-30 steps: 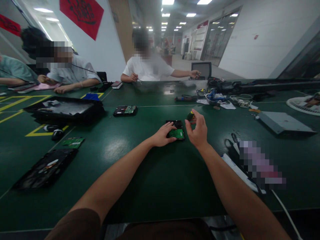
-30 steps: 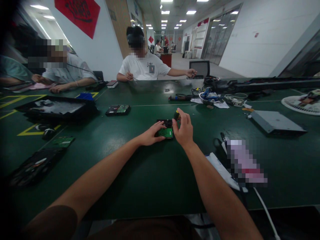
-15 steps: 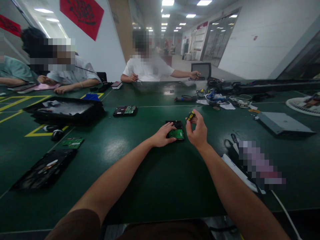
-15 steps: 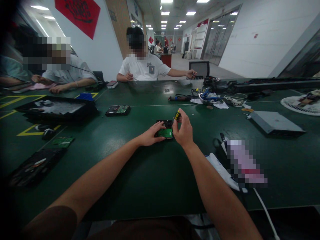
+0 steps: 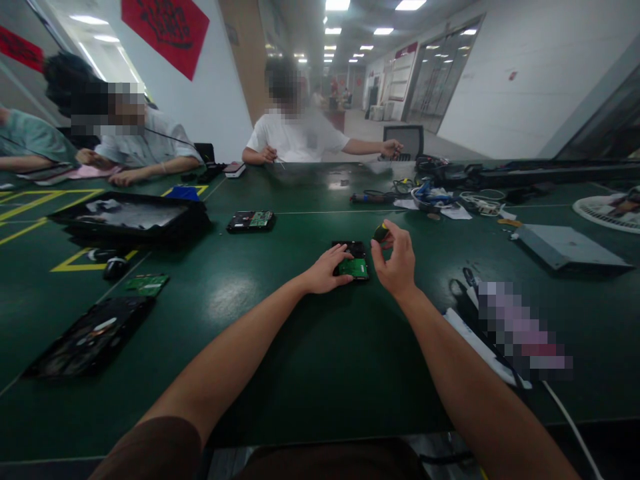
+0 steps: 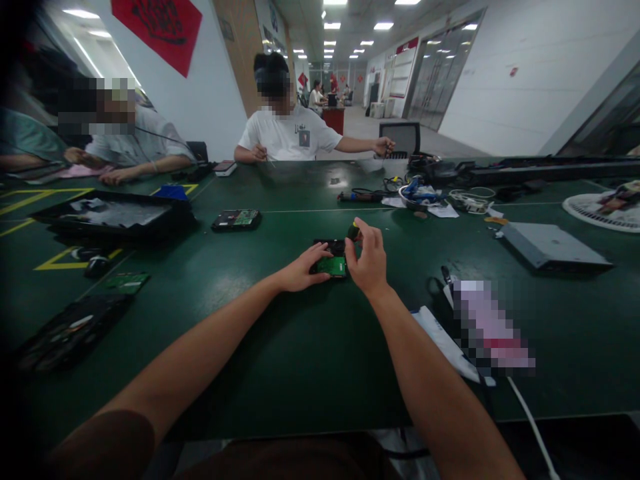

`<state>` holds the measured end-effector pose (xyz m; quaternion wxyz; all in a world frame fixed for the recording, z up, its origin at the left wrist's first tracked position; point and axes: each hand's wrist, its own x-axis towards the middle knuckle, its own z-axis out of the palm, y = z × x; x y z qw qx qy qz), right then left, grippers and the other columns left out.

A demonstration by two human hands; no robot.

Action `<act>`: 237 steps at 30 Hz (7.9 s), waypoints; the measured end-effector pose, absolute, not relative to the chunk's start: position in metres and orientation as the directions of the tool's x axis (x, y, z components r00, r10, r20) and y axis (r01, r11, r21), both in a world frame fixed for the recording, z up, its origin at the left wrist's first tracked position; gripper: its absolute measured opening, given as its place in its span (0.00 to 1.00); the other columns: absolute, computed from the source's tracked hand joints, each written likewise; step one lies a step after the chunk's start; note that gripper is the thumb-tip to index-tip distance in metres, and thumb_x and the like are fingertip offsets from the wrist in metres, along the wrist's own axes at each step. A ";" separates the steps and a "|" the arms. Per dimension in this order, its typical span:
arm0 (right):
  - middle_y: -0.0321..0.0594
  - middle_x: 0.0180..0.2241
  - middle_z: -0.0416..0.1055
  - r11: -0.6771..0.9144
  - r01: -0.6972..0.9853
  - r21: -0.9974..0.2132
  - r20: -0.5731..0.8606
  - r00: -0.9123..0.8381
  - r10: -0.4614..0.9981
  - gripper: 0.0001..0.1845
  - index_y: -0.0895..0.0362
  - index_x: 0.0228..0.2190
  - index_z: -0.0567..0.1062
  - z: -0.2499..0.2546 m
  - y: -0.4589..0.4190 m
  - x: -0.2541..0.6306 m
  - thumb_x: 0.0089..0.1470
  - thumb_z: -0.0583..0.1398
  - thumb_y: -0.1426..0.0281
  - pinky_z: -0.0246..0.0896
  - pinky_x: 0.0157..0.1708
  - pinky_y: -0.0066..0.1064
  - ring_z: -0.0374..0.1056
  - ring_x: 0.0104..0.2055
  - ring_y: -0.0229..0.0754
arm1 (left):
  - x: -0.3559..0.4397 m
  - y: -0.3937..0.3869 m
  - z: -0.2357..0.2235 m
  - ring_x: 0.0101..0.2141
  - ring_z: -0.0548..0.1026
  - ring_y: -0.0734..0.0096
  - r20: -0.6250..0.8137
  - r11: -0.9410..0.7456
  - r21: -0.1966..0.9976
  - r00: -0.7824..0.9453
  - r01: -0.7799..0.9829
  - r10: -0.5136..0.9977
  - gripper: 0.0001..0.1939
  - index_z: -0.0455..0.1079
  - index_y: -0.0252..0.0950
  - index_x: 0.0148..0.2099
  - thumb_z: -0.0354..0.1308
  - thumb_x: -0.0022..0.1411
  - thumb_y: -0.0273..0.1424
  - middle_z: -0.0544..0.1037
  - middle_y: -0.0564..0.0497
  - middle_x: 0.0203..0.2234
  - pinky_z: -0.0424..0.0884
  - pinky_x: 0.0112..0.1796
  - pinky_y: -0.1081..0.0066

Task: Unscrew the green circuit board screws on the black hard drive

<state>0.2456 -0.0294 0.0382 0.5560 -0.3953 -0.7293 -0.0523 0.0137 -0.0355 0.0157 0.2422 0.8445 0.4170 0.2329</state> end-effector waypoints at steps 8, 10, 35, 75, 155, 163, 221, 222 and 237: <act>0.51 0.57 0.69 0.691 0.628 -0.357 0.855 -0.078 0.512 0.31 0.50 0.68 0.59 0.036 -0.029 0.246 0.66 0.57 0.67 0.78 0.47 0.51 0.73 0.48 0.51 | 0.014 -0.035 0.015 0.75 0.46 0.48 0.197 -0.529 0.619 0.537 0.581 0.820 0.33 0.65 0.39 0.67 0.66 0.64 0.42 0.51 0.39 0.75 0.46 0.72 0.44; 0.50 0.55 0.69 0.680 0.638 -0.361 0.852 -0.070 0.518 0.30 0.50 0.67 0.61 0.037 -0.029 0.246 0.66 0.58 0.65 0.78 0.45 0.50 0.73 0.46 0.50 | 0.013 -0.035 0.014 0.75 0.46 0.48 0.198 -0.531 0.617 0.539 0.580 0.819 0.34 0.65 0.39 0.68 0.66 0.64 0.43 0.51 0.38 0.75 0.46 0.72 0.45; 0.51 0.55 0.68 0.682 0.631 -0.370 0.848 -0.070 0.525 0.32 0.49 0.68 0.59 0.037 -0.028 0.246 0.66 0.59 0.64 0.79 0.43 0.50 0.72 0.47 0.51 | 0.013 -0.033 0.012 0.75 0.46 0.48 0.200 -0.534 0.617 0.541 0.578 0.817 0.33 0.65 0.40 0.67 0.66 0.64 0.43 0.51 0.39 0.75 0.46 0.72 0.44; 0.50 0.53 0.68 0.687 0.628 -0.366 0.854 -0.066 0.515 0.32 0.49 0.67 0.62 0.038 -0.030 0.245 0.65 0.60 0.66 0.78 0.44 0.47 0.71 0.46 0.49 | 0.012 -0.031 0.007 0.75 0.47 0.47 0.220 -0.555 0.602 0.548 0.574 0.807 0.34 0.65 0.37 0.68 0.66 0.64 0.42 0.52 0.37 0.75 0.47 0.72 0.45; 0.51 0.55 0.69 0.672 0.633 -0.385 0.847 -0.046 0.529 0.30 0.50 0.67 0.61 0.039 -0.031 0.245 0.67 0.57 0.64 0.79 0.45 0.49 0.73 0.47 0.50 | 0.014 -0.031 0.010 0.75 0.47 0.47 0.216 -0.548 0.614 0.546 0.569 0.809 0.33 0.65 0.39 0.67 0.66 0.64 0.43 0.52 0.38 0.75 0.46 0.72 0.44; 0.52 0.62 0.69 0.688 0.619 -0.380 0.840 -0.081 0.537 0.29 0.50 0.69 0.57 0.033 -0.026 0.247 0.70 0.53 0.65 0.76 0.53 0.52 0.74 0.54 0.53 | 0.014 -0.030 0.006 0.75 0.47 0.47 0.231 -0.558 0.613 0.548 0.560 0.804 0.33 0.65 0.37 0.67 0.66 0.64 0.43 0.52 0.36 0.75 0.46 0.72 0.45; 0.41 0.38 0.79 0.538 0.536 -0.651 0.668 0.069 0.741 0.14 0.53 0.46 0.74 0.083 -0.044 0.236 0.63 0.61 0.59 0.69 0.34 0.36 0.72 0.31 0.41 | 0.013 -0.030 0.008 0.75 0.47 0.47 0.211 -0.547 0.610 0.548 0.573 0.809 0.33 0.65 0.40 0.67 0.65 0.64 0.43 0.52 0.39 0.75 0.46 0.71 0.43; 0.41 0.38 0.79 0.532 0.526 -0.663 0.657 0.067 0.751 0.14 0.53 0.46 0.74 0.084 -0.044 0.236 0.62 0.61 0.59 0.68 0.33 0.35 0.71 0.30 0.40 | 0.013 -0.030 0.008 0.75 0.46 0.47 0.211 -0.548 0.609 0.549 0.573 0.809 0.33 0.65 0.40 0.67 0.65 0.65 0.43 0.51 0.39 0.75 0.46 0.72 0.43; 0.41 0.33 0.79 0.508 0.650 -0.565 0.622 -0.069 0.780 0.09 0.54 0.38 0.79 0.113 -0.045 0.237 0.58 0.64 0.63 0.64 0.36 0.37 0.70 0.31 0.43 | 0.013 -0.034 0.013 0.75 0.45 0.48 0.192 -0.538 0.612 0.551 0.579 0.812 0.33 0.64 0.39 0.68 0.64 0.65 0.43 0.50 0.39 0.76 0.45 0.72 0.44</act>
